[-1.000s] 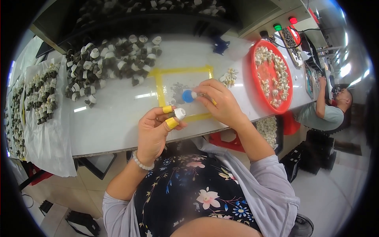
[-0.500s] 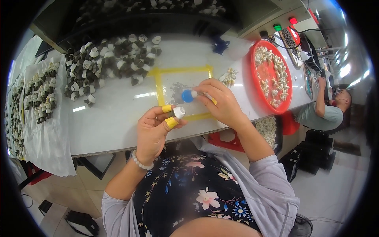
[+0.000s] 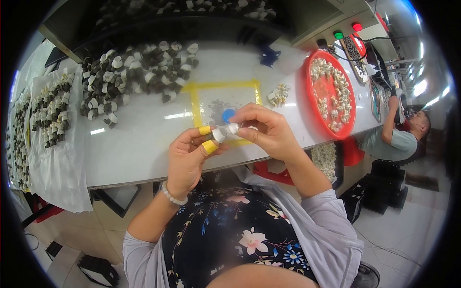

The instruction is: The person assembles small plastic casings by hand, inserting inner components into each casing from a red plastic tray.

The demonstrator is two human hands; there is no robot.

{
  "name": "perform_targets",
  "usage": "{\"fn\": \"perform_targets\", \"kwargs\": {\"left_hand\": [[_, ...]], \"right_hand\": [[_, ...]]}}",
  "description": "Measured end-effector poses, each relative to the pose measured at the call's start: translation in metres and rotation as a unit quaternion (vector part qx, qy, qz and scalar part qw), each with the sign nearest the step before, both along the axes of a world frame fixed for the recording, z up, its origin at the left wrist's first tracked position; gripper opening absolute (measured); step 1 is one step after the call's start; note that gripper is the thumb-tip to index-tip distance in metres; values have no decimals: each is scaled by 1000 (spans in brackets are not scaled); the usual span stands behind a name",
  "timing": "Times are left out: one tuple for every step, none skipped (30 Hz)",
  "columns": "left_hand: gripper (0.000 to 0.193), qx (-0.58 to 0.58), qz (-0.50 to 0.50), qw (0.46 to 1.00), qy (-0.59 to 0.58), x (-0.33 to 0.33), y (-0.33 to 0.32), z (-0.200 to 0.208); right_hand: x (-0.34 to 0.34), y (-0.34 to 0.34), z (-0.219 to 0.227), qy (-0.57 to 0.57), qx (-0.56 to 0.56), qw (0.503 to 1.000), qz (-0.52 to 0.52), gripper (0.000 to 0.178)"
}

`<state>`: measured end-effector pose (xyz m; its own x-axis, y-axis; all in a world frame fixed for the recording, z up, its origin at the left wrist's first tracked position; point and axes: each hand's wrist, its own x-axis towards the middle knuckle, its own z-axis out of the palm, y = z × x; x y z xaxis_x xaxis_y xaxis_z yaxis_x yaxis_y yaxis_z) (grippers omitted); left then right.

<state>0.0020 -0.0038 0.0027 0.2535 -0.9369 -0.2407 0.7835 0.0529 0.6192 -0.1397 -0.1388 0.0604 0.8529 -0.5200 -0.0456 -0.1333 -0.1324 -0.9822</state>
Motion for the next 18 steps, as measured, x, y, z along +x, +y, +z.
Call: {"fn": "perform_targets", "kwargs": {"left_hand": [[26, 0, 0, 1000, 0, 0, 0, -1], [27, 0, 0, 1000, -1, 0, 0, -1], [27, -1, 0, 1000, -3, 0, 0, -2], [27, -1, 0, 1000, -3, 0, 0, -2], [27, -2, 0, 1000, -2, 0, 0, -3], [26, -3, -1, 1000, -2, 0, 0, -3], [26, -2, 0, 1000, -2, -1, 0, -3], [25, -3, 1, 1000, -8, -1, 0, -3], [23, -4, 2, 1000, -14, -2, 0, -3], [23, -4, 1, 1000, -14, -3, 0, -2], [22, 0, 4, 999, -34, -3, 0, -3], [21, 4, 6, 998, -55, -4, 0, -3], [21, 4, 5, 999, -54, -5, 0, -3], [20, 8, 9, 998, -64, -6, 0, -4], [19, 11, 12, 997, -74, -7, 0, -4], [19, 11, 12, 997, -73, -8, 0, -4], [19, 10, 8, 996, -84, -8, 0, -4], [18, 8, 3, 996, -94, -9, 0, -3]], "right_hand": [[1, 0, 1, -2, -2, 1000, 6, 21], [2, 1, 1, -5, -4, 1000, 12, 21], [2, 1, 1, -5, -4, 1000, 12, 21], [3, 2, 1, 4, -19, 1000, 13, 21], [4, 2, 1, 12, -33, 999, 13, 21], [4, 2, 1, 12, -33, 999, 13, 21], [5, 2, 2, 17, -76, 997, 16, 21], [6, 2, 2, 22, -118, 993, 18, 22], [5, 2, 2, 23, -118, 993, 17, 22], [4, 3, 2, 20, -129, 991, 12, 23], [3, 3, 2, 17, -141, 990, 7, 23], [3, 3, 1, 18, -141, 990, 7, 23], [2, 4, 0, 24, -135, 991, 9, 24], [2, 4, 0, 29, -129, 991, 12, 24], [2, 5, 0, 30, -129, 991, 11, 24], [1, 5, -1, 32, -113, 993, 10, 24], [0, 5, -1, 35, -97, 995, 10, 24], [-1, 5, -2, 36, -98, 994, 7, 24]]}}
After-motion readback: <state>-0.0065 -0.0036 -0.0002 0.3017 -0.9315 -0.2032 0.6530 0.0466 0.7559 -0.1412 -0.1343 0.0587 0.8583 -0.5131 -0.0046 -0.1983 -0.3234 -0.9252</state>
